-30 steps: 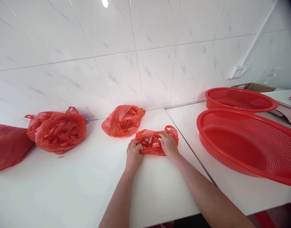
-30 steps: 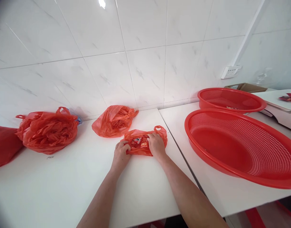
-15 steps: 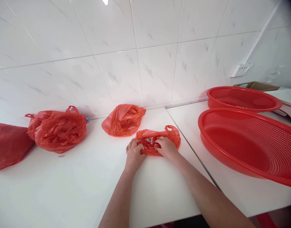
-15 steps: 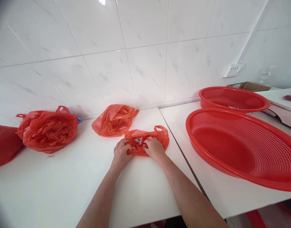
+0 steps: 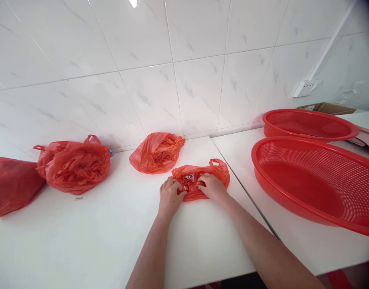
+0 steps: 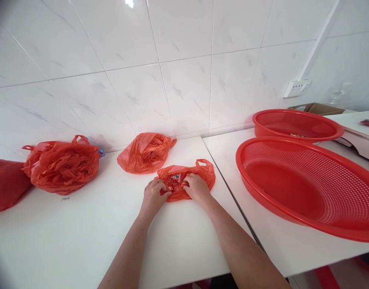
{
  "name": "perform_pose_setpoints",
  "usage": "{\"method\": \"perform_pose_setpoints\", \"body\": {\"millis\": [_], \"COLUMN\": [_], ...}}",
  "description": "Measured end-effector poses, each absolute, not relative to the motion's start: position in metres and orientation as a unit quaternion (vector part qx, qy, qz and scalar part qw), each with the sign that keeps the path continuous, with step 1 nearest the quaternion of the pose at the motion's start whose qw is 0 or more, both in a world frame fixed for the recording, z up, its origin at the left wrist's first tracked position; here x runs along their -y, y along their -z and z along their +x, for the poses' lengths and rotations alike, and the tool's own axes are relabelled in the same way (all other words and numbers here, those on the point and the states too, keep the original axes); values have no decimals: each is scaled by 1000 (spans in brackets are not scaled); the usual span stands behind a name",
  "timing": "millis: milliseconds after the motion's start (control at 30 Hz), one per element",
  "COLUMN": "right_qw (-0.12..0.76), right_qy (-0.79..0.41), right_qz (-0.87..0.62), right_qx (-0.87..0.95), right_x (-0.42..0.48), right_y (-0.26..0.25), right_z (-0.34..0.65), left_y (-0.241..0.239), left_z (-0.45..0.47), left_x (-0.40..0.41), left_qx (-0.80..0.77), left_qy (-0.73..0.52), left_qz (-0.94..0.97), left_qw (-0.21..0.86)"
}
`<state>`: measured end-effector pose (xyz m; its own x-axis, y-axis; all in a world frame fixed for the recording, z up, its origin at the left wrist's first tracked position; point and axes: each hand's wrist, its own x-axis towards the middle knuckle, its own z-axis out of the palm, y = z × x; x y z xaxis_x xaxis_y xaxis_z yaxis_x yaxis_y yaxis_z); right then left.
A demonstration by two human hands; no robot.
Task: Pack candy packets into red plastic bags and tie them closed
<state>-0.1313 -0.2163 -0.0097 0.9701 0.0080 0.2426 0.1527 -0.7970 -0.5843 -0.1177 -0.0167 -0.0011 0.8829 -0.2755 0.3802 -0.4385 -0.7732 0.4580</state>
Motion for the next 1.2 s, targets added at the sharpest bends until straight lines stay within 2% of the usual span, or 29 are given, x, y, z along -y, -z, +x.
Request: {"method": "perform_pose_setpoints", "body": {"millis": [233, 800, 933, 1100, 1200], "right_qw": [351, 371, 364, 355, 344], "right_qy": [150, 90, 89, 145, 122], "right_qz": [-924, -924, -925, -922, -930], "right_qx": [8, -36, -57, -53, -52], "right_x": [222, 220, 220, 220, 221], "right_y": [5, -4, -3, 0, -1], "right_z": [-131, -135, -136, -135, -135], "left_y": [7, 4, 2, 4, 3], "left_z": [-116, -117, -117, -113, -112], "left_x": [16, 16, 18, 18, 17], "left_qx": [207, 197, 191, 191, 181], "left_qy": [-160, -126, -130, -142, -159], "left_qz": [920, 908, 902, 881, 882], "left_qw": [291, 347, 366, 409, 405]}}
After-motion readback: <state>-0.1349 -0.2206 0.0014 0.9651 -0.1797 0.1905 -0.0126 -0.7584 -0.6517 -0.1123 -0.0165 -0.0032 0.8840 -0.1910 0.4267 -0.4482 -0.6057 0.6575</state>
